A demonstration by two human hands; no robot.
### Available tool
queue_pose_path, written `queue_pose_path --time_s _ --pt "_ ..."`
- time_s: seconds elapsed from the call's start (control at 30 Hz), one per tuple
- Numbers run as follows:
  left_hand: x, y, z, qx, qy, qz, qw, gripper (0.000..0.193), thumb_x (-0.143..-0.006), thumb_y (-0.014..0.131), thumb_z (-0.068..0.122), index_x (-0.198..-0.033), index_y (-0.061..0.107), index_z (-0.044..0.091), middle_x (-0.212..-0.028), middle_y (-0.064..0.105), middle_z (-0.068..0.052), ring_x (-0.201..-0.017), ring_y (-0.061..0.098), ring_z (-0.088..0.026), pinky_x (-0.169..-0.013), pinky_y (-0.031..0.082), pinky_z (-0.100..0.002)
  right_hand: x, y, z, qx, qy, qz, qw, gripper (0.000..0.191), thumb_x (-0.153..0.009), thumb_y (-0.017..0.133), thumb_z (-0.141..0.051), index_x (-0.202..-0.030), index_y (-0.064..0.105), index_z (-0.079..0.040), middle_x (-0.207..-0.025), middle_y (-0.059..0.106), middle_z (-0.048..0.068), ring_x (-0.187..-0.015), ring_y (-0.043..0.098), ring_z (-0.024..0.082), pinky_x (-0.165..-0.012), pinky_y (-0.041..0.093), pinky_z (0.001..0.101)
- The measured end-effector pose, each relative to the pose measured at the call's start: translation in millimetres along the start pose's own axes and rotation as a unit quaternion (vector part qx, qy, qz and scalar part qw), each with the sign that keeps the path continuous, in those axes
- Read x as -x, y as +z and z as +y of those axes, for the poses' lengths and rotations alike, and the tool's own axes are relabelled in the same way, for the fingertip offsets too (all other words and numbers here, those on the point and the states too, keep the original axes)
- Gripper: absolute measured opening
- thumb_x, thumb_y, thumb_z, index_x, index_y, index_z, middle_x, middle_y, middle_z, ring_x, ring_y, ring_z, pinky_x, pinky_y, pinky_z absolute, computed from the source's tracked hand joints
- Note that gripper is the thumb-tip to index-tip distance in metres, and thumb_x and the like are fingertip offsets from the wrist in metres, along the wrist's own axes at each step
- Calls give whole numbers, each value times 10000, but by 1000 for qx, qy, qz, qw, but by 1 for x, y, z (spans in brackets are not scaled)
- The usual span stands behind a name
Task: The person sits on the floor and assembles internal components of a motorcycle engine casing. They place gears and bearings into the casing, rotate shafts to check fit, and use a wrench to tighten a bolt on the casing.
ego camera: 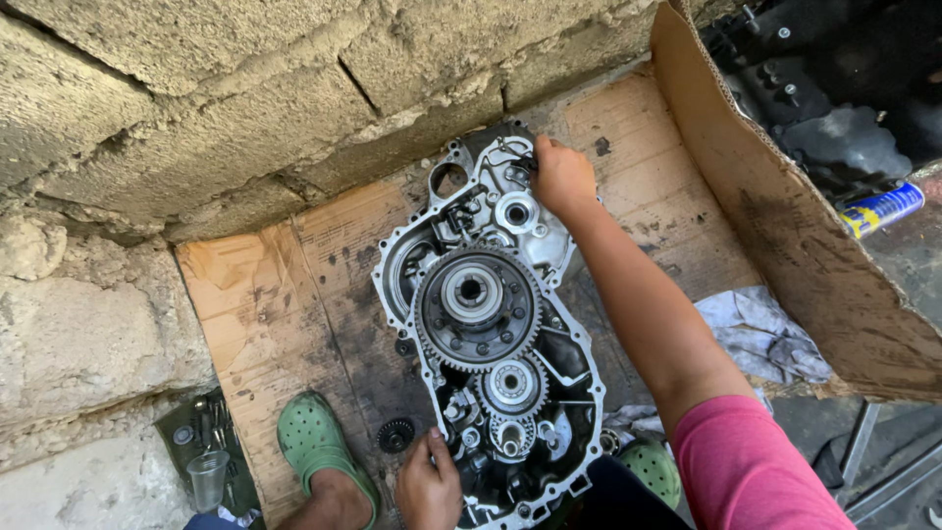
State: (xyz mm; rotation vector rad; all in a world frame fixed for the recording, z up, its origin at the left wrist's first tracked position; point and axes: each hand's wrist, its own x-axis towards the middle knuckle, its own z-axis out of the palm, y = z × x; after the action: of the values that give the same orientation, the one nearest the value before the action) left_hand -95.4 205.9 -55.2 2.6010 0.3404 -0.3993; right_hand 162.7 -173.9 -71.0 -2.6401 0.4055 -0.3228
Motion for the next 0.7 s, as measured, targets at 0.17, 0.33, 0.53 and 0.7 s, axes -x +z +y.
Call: queue_pose_path --time_s 0.17,0.33,0.53,0.7 --pt "1 -3 2 19 30 20 999 434 -994 473 400 -1063 759 80 -1079 742 -191 -971 699 -420 -820 541 -502 -2 2 -3 12 3 7 1000 213 -831 657 -63 -1027 578 -44 -1009 704 211 -875 673 479 -774 540 566" --pt "1 -4 5 21 16 5 1000 421 -1002 473 386 -1015 754 72 -1045 746 -191 -958 701 -417 -817 542 -502 -3 -1 -1 -1 -28 -11 1000 233 -813 670 -80 -1026 582 -44 -1024 708 209 -889 670 479 -777 538 565" --pt "0 -6 7 34 44 27 998 407 -993 478 363 -997 755 65 -1022 743 -200 -935 698 -426 -791 540 -507 -8 -2 -2 28 -19 -37 999 242 -805 673 -84 -1034 603 -47 -1029 708 210 -898 679 470 -784 545 556" --pt "0 -5 6 31 34 15 999 411 -1003 473 365 -993 752 63 -1019 746 -196 -936 695 -427 -802 538 -505 -8 -2 -1 29 -19 -39 999 220 -825 660 -72 -1039 612 -49 -1020 711 216 -902 681 469 -793 549 551"
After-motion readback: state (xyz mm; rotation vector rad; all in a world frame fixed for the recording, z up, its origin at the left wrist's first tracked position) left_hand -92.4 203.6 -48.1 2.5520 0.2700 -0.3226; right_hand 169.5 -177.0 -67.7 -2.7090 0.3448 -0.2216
